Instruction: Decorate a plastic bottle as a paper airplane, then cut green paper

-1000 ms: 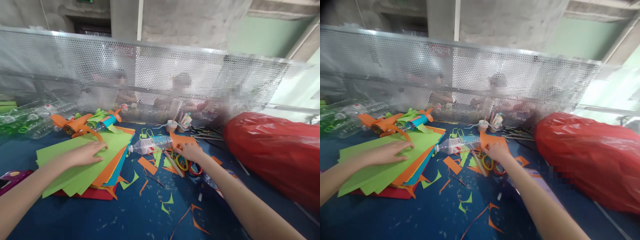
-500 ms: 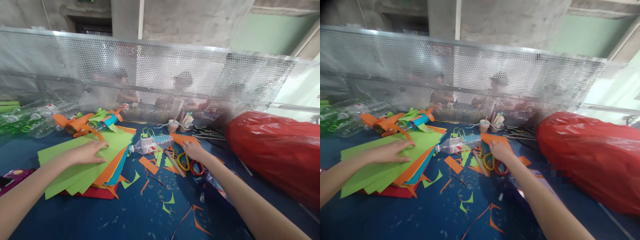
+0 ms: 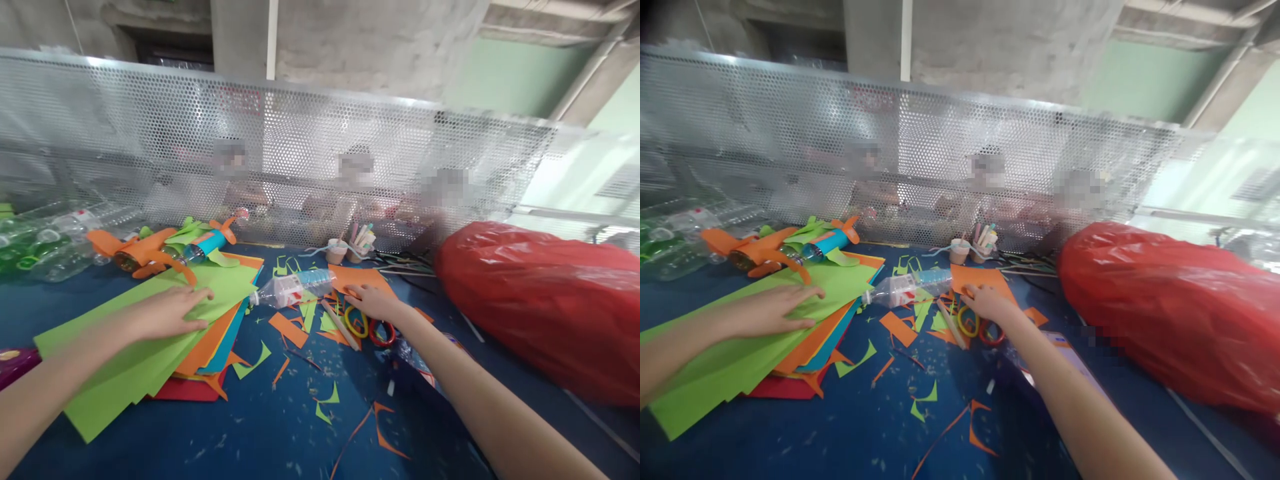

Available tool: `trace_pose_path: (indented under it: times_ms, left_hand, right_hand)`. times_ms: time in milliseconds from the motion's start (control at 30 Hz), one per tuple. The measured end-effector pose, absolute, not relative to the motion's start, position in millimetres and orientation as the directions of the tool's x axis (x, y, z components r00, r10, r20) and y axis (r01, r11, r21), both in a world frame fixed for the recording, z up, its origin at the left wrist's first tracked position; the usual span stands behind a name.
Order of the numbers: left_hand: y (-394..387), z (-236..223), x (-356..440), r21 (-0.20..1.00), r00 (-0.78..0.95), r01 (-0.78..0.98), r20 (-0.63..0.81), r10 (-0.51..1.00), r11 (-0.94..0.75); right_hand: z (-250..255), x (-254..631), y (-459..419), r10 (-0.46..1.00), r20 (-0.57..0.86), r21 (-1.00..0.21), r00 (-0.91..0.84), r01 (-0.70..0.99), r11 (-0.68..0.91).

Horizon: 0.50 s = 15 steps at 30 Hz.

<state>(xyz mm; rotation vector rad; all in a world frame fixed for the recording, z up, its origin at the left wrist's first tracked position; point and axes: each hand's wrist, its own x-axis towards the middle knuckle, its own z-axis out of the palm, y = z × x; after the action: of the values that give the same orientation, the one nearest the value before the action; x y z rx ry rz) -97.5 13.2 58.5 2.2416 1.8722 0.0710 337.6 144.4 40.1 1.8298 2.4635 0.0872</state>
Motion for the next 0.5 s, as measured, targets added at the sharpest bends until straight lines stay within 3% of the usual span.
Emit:
trace_pose_path:
  times_ms: [367,433,500]
  left_hand:
    - [10.5,99.0,-72.9,0.285,0.086,0.955,-0.014,0.996,-0.078]
    - [5.5,106.7,-55.7,0.382,0.065,0.919,0.095,0.993,-0.097]
    - [-2.0,106.8,-32.8,0.404,0.101,0.903,0.132,0.986,-0.146]
  right_hand:
    - [68.5,334.4,134.7,0.987,0.156,0.060,-0.039,0.998,0.029]
    - [68.7,334.2,132.0,0.988,0.145,0.061,-0.044,0.997,0.036]
    - [67.9,332.2,126.7,0.990,0.117,0.071,-0.082,0.995,0.074]
